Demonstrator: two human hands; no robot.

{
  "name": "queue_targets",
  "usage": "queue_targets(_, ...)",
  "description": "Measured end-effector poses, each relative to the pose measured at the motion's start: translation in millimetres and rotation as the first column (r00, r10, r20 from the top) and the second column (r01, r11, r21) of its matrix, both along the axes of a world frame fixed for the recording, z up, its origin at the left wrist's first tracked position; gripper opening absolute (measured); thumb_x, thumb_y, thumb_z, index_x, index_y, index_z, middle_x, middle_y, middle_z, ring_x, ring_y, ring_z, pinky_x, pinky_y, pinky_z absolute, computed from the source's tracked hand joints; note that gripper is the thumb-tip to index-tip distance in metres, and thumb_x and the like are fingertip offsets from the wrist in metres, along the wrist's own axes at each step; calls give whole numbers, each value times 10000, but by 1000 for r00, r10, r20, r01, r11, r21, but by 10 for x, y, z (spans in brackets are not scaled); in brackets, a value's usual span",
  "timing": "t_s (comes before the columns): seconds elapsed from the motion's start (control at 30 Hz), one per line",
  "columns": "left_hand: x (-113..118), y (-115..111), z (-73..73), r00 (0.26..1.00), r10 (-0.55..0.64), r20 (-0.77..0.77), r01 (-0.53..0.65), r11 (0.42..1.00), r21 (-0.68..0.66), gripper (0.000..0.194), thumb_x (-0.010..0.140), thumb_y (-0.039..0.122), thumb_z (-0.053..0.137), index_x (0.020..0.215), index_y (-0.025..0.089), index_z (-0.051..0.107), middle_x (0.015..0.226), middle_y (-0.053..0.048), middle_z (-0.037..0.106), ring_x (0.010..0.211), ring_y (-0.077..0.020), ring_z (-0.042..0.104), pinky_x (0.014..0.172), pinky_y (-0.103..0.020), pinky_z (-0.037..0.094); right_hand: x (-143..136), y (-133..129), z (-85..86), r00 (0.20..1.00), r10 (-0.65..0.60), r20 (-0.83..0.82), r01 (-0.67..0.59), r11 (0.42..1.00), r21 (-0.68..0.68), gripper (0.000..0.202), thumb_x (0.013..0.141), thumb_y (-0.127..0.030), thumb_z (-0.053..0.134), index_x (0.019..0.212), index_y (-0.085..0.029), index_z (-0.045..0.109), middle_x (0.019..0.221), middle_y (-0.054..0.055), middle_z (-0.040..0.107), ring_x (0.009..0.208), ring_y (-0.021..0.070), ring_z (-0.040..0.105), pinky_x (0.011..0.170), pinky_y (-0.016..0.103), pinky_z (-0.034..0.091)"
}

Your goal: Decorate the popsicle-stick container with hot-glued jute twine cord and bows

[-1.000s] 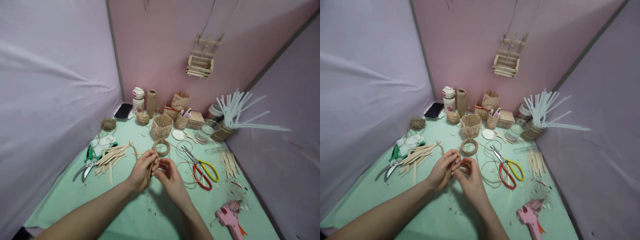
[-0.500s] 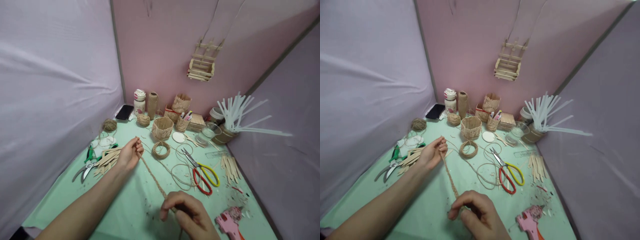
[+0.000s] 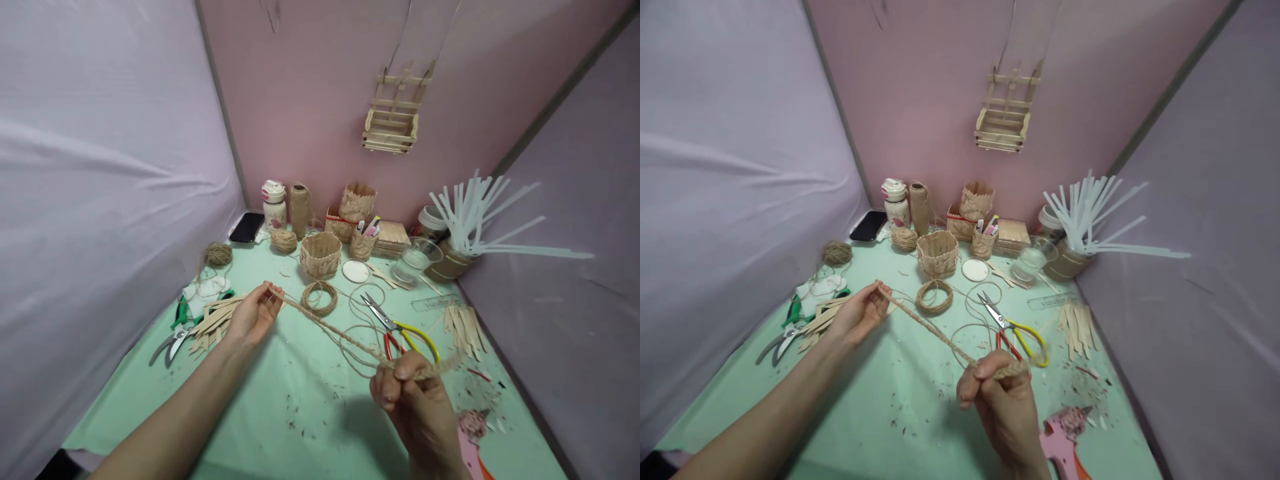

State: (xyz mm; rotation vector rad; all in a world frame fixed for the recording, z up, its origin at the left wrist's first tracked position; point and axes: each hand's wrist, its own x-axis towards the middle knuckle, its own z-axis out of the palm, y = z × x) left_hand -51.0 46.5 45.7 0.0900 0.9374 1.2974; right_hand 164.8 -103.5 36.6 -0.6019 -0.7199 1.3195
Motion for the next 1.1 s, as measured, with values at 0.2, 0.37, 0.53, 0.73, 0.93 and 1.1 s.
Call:
queue_targets(0.2, 30, -36, -37, 998, 0, -59, -1, 1000, -22, 229, 910, 19, 446, 730, 91, 567, 601, -25, 626, 538, -100, 654, 541, -182, 592, 54, 105, 59, 911, -405, 82, 408, 912, -32, 209, 779, -434, 728, 782, -225, 723, 520, -45, 476, 518, 78, 434, 554, 237, 427)
queue_targets(0.37, 17, -324, -90, 989, -26, -144, 21, 999, -35, 266, 910, 31, 447, 687, 107, 571, 648, -27, 622, 598, -89, 653, 610, -186, 597, 117, 239, 149, 778, -628, 9, 624, 771, -124, 192, 745, -406, 759, 766, -226, 696, 850, 1, 611, 760, 115, 567, 673, 260, 493)
queue_targets(0.53, -82, -727, -166, 907, -300, -295, 278, 954, -115, 172, 897, 137, 529, 743, 127, 604, 828, -61, 672, 810, -137, 683, 767, -255, 591, 156, 392, 212, 822, -568, 43, 562, 794, -231, 230, 750, -433, 738, 796, -220, 664, 654, -27, 587, 586, 104, 539, 529, 223, 454)
queue_targets(0.73, -203, -743, -105, 58, -786, -616, 876, 336, -346, 383, 762, 499, 664, 733, 119, 621, 714, -63, 661, 542, -137, 588, 473, -229, 445, 131, 472, 46, 835, -373, 404, 509, 803, -309, 335, 803, -478, 659, 898, -157, 673, 515, -51, 492, 444, 73, 385, 415, 197, 297)
queue_targets(0.93, 277, -471, 247, 233, -352, -907, 812, 584, -18, 271, 792, 411, 642, 894, 164, 687, 707, -8, 612, 610, -124, 509, 552, -226, 392, -27, 449, -49, 683, -106, 723, 348, 917, -194, 345, 867, -477, 553, 703, -178, 608, 526, -24, 531, 492, 107, 455, 482, 226, 349)
queue_targets(1.1, 690, -410, 65, 564, -498, -658, 762, 621, 183, 173, 662, 206, 785, 816, 158, 724, 720, -35, 652, 602, -129, 561, 549, -222, 439, -155, 417, -58, 557, 77, 827, 171, 964, -205, 343, 885, -402, 518, 606, -202, 539, 530, -14, 551, 510, 130, 487, 517, 247, 352)
